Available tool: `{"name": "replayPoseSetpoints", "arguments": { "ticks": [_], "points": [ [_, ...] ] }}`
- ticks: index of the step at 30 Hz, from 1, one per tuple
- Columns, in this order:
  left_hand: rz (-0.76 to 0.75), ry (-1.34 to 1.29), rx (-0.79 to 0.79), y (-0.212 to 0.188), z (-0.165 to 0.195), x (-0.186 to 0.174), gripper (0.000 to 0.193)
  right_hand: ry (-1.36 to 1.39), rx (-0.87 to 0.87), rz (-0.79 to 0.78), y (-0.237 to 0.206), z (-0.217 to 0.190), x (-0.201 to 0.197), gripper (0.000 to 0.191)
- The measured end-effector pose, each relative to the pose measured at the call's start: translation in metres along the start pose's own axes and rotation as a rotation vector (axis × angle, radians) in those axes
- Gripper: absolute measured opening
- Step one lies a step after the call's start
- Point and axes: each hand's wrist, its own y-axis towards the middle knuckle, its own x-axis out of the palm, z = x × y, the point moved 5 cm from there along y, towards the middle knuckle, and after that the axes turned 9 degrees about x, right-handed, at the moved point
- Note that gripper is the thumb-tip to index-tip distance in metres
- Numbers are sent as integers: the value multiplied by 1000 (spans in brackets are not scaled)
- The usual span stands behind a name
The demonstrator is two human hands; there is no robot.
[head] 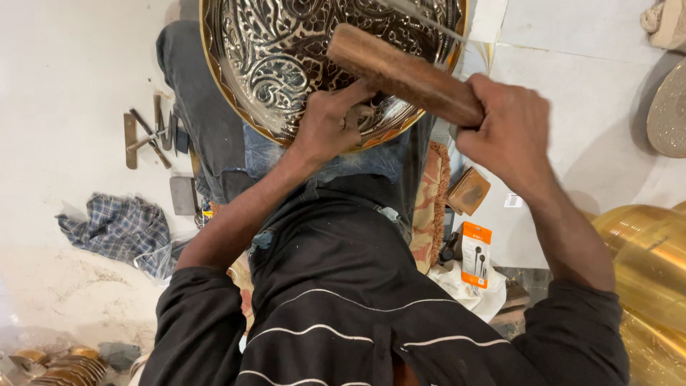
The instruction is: The person sits on the floor with a large embossed brass tray on their lap and hammers its ornamental design using a wooden mallet and a small punch, repositioning the punch by hand across different parts of the pattern to work the raised decoration.
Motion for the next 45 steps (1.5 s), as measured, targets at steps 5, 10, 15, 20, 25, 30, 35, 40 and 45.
{"name": "replayPoseSetpoints", "arguments": {
  "ticks": [5, 10, 15, 20, 25, 30, 35, 40, 45],
  "points": [
    [8, 1, -21, -2, -2, 2, 65, 1, -12, -22, 3, -1, 8, 24],
    [43, 6, 7, 1, 5, -2, 64, 114, 35, -21, 2, -1, 5, 24],
    [13, -44, -36, 5, 9, -4, 65, 124, 17, -12, 4, -7, 8, 23],
    [61, 3, 37, 3, 14, -8, 62, 531, 71, 16, 7, -9, 5, 19],
    [11, -24, -45, 2, 9, -3, 62, 101, -18, 5, 6, -17, 2, 21],
    [36, -5, 0, -3, 12, -6, 63, 162, 1, 3, 9, -20, 8, 22],
    [62, -27, -38, 6, 12, -6, 42, -166, 19, 16, 1, -7, 7, 26],
    [103, -203, -122, 16, 20, -20, 51, 538, 120, 19, -11, 11, 47, 20],
    [-26, -135, 66, 22, 35, -23, 55, 863, 166, 117, -32, 28, 93, 24]
  ]
}}
